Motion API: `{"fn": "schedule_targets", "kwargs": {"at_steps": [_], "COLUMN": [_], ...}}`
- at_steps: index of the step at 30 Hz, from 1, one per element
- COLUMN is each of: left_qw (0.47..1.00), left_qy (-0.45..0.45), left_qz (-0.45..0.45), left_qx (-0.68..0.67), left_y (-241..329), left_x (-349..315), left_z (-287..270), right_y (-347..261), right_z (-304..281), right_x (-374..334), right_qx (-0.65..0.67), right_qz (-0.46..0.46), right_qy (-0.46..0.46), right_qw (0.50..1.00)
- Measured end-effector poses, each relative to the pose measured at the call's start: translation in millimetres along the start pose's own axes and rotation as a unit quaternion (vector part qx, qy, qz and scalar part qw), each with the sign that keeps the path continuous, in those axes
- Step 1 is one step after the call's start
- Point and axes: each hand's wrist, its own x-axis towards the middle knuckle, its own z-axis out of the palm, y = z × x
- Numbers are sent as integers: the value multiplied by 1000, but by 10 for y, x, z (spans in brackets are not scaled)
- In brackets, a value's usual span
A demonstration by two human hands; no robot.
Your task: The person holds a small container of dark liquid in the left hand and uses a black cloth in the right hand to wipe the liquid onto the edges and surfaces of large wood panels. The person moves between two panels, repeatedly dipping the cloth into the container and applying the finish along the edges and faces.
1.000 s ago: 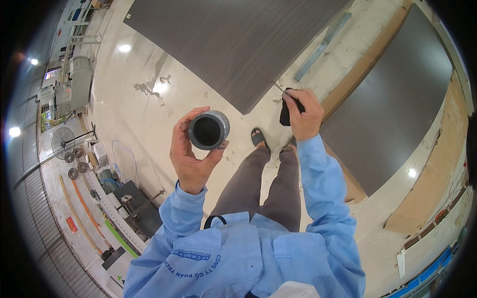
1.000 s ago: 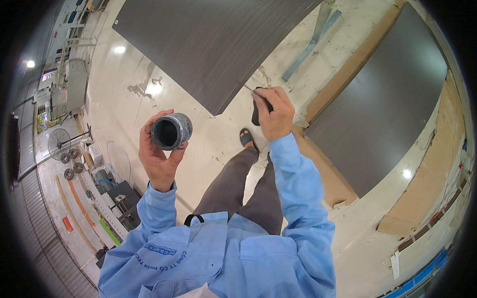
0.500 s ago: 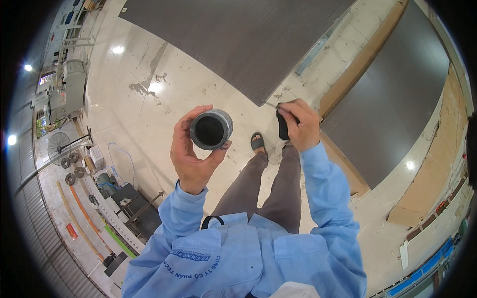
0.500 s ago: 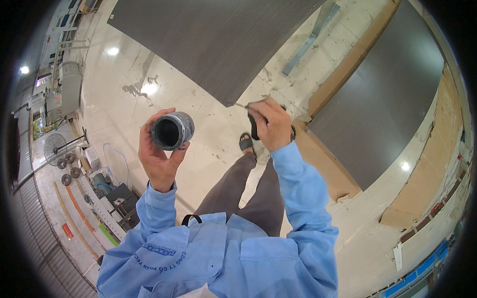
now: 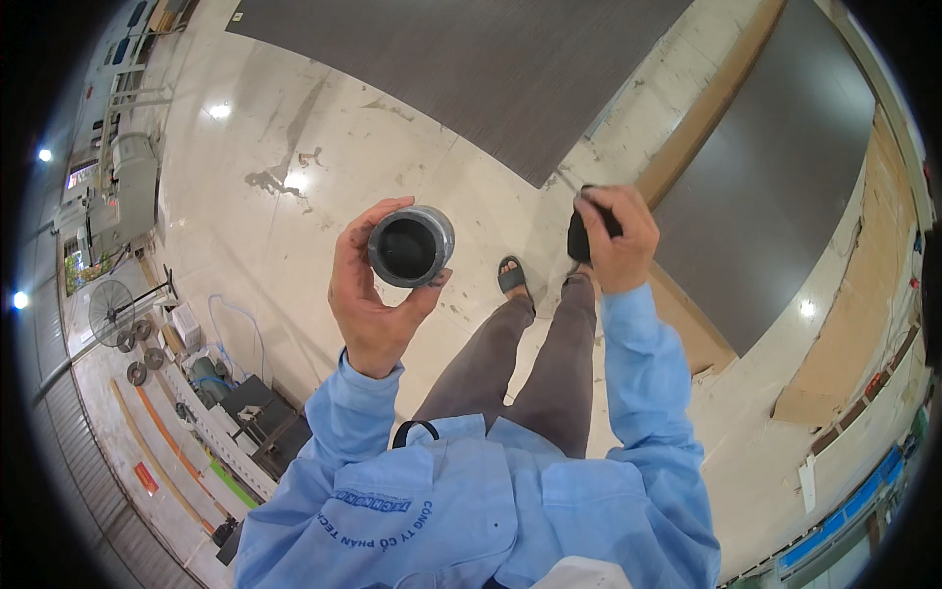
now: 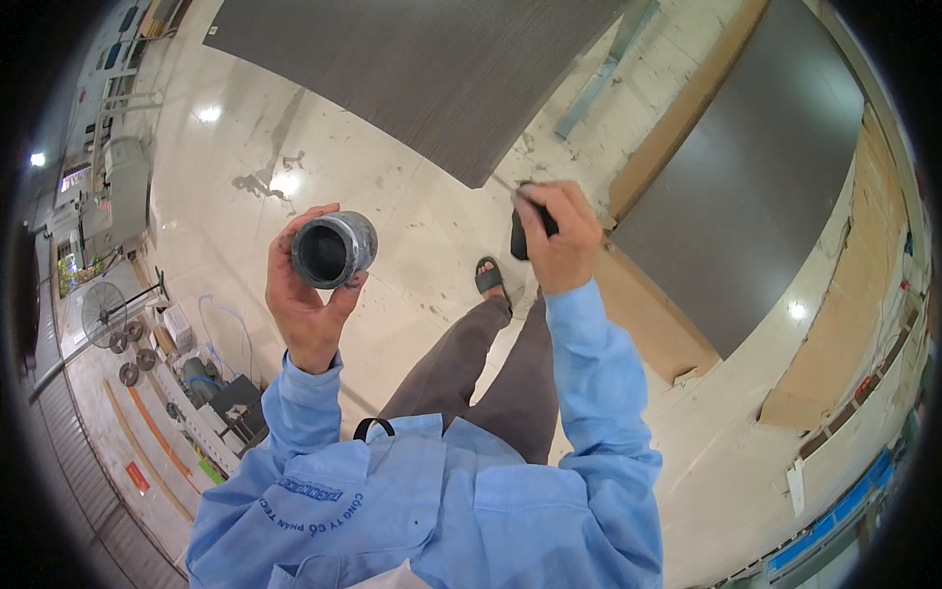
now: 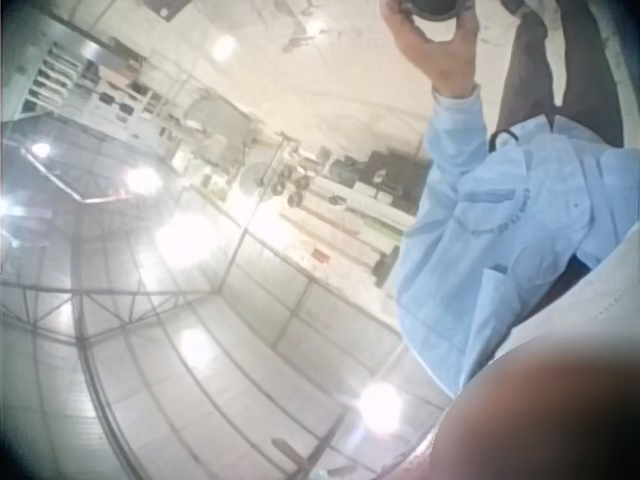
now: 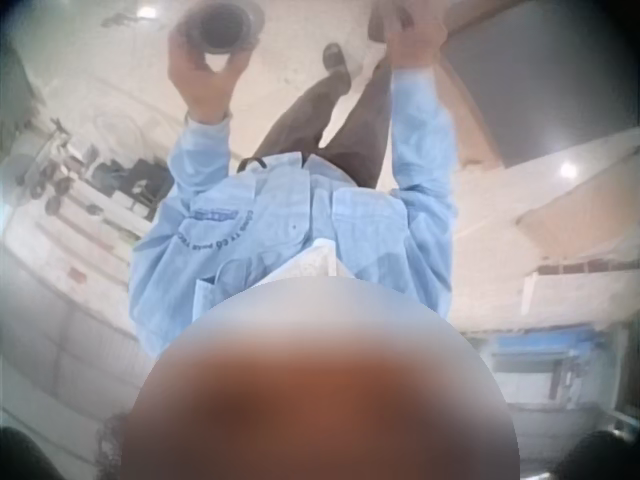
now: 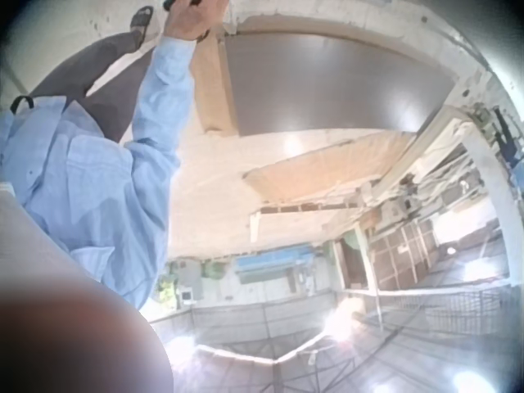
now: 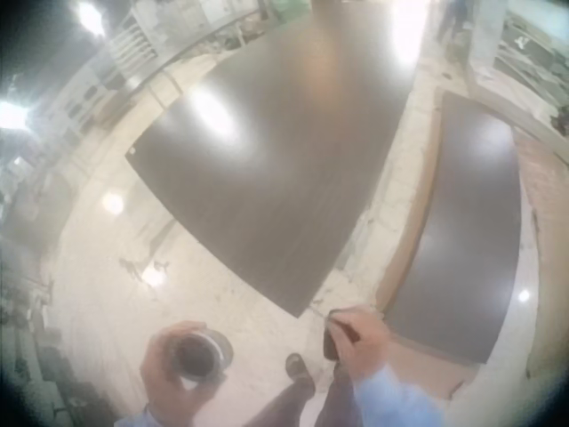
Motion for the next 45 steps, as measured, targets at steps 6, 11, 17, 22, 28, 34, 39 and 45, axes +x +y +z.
{"fn": "schedule_targets", "kwargs": {"at_steps": [6,11,17,22,28,34,39,45], "left_qw": [1000,1000,1000,1000,1000,999,998,998], "left_qy": [-11,-6,0,7,16,32,38,35], "left_qz": [13,13,5,10,-5,-7,-33,-39], "left_qx": [3,1,-1,-14,-16,-35,-29,-23], "left_y": [-62,-95,-91,-141,-186,-319,-324,-305], "left_x": [-22,-63,-142,-195,-262,-360,-403,-387], "left_z": [-70,-163,-290,-375,-484,-586,-602,-693], "right_y": [-20,4,-49,-94,-116,-64,-1,475], "right_z": [69,119,162,185,256,251,81,-166], "right_x": [-45,-89,-153,-137,-398,-537,-587,-1244], "right_qx": [-8,-21,-16,-23,-34,3,-7,-82], "right_qz": [-61,50,-5,68,36,83,128,232], "right_qy": [-47,47,-5,66,-37,27,58,35], "right_qw": [997,997,1000,995,998,996,990,969]}}
